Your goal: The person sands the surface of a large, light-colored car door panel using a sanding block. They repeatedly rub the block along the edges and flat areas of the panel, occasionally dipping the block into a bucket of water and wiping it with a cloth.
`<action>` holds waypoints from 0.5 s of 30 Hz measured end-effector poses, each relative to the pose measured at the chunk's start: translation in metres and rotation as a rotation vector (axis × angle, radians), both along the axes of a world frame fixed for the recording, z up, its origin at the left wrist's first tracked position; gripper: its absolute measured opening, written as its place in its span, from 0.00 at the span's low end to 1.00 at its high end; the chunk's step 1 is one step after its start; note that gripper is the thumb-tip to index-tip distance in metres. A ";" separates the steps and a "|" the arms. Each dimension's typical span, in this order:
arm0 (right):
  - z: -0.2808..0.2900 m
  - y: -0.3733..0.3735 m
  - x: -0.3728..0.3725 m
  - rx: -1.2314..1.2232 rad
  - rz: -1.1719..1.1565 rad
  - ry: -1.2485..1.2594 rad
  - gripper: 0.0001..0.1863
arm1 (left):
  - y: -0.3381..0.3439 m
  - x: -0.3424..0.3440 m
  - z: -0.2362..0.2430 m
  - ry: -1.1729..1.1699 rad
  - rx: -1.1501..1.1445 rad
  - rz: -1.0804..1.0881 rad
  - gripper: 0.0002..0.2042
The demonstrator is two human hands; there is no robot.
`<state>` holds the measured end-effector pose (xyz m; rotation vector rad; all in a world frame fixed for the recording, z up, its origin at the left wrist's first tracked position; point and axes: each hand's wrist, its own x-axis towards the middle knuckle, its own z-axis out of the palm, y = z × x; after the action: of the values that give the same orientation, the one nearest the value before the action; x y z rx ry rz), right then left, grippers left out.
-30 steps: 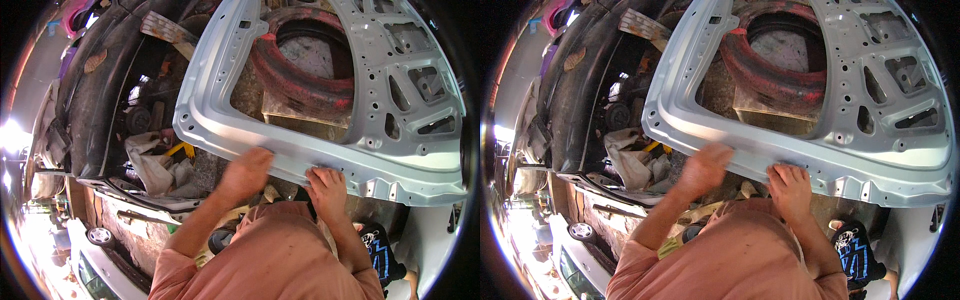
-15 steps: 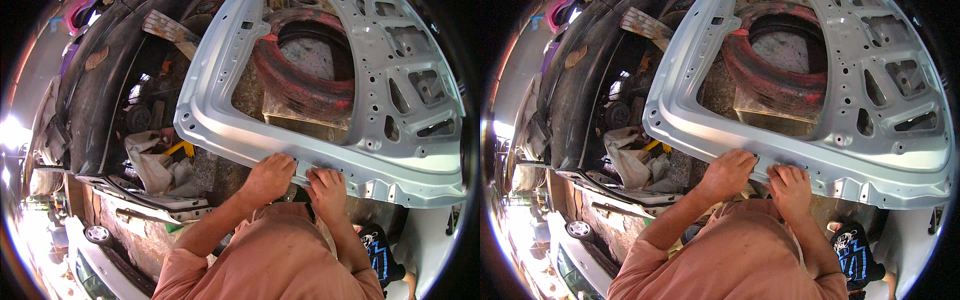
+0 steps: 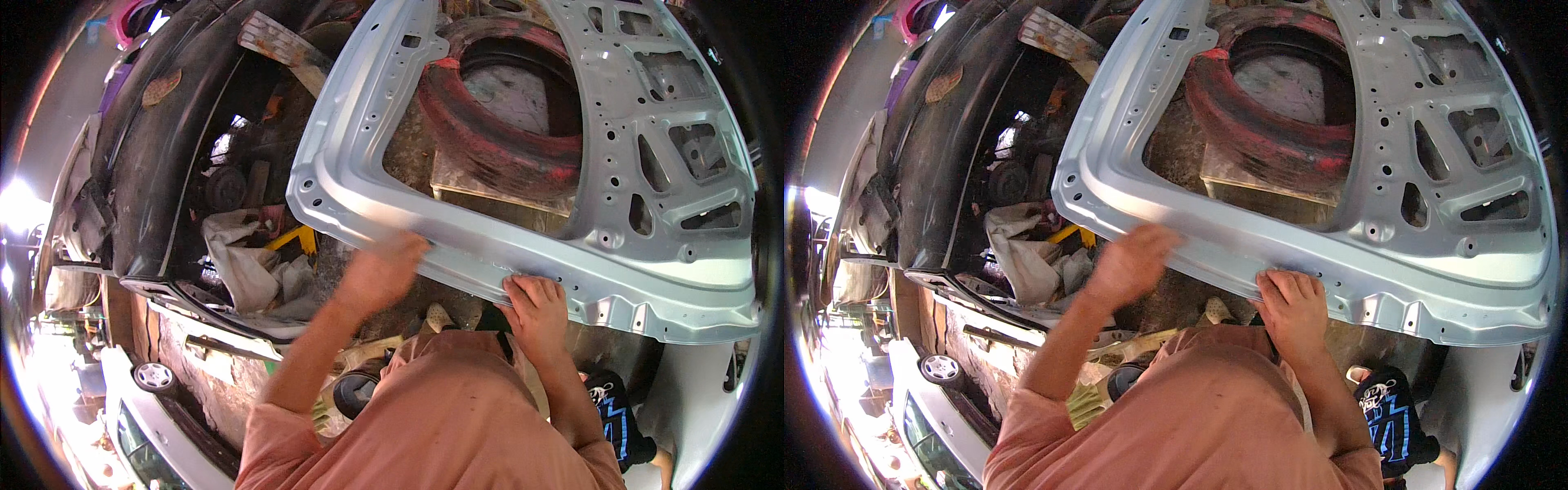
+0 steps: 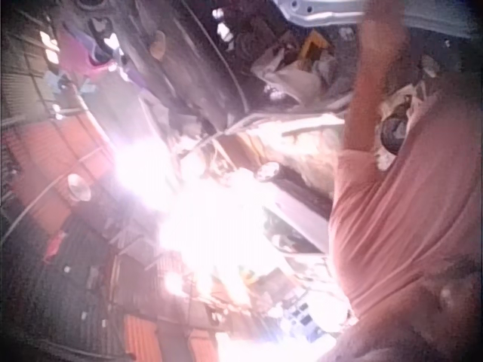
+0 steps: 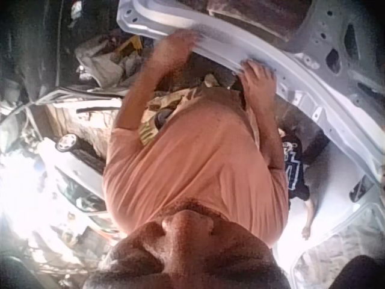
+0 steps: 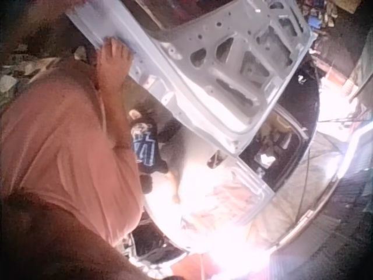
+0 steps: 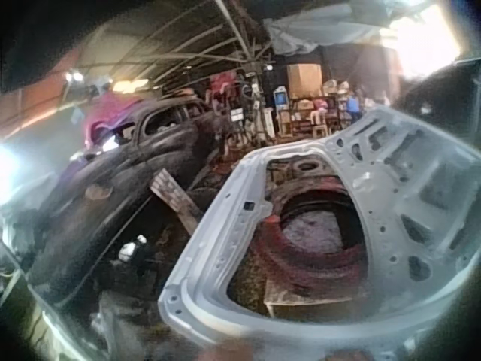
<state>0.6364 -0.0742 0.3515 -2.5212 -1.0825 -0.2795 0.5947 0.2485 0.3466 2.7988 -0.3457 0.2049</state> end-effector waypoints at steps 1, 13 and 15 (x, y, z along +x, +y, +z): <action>0.000 -0.001 -0.001 -0.002 -0.001 0.002 0.28 | 0.028 0.003 0.008 0.067 0.023 0.093 0.12; 0.001 0.000 0.000 0.006 -0.001 0.029 0.29 | -0.068 -0.014 0.004 -0.131 -0.179 -0.158 0.19; 0.002 -0.002 0.000 0.007 -0.015 0.030 0.29 | -0.009 -0.028 0.001 -0.067 -0.049 0.093 0.18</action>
<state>0.6359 -0.0757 0.3535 -2.5205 -1.0503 -0.2487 0.5667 0.2392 0.3474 2.7665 -0.2227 0.3244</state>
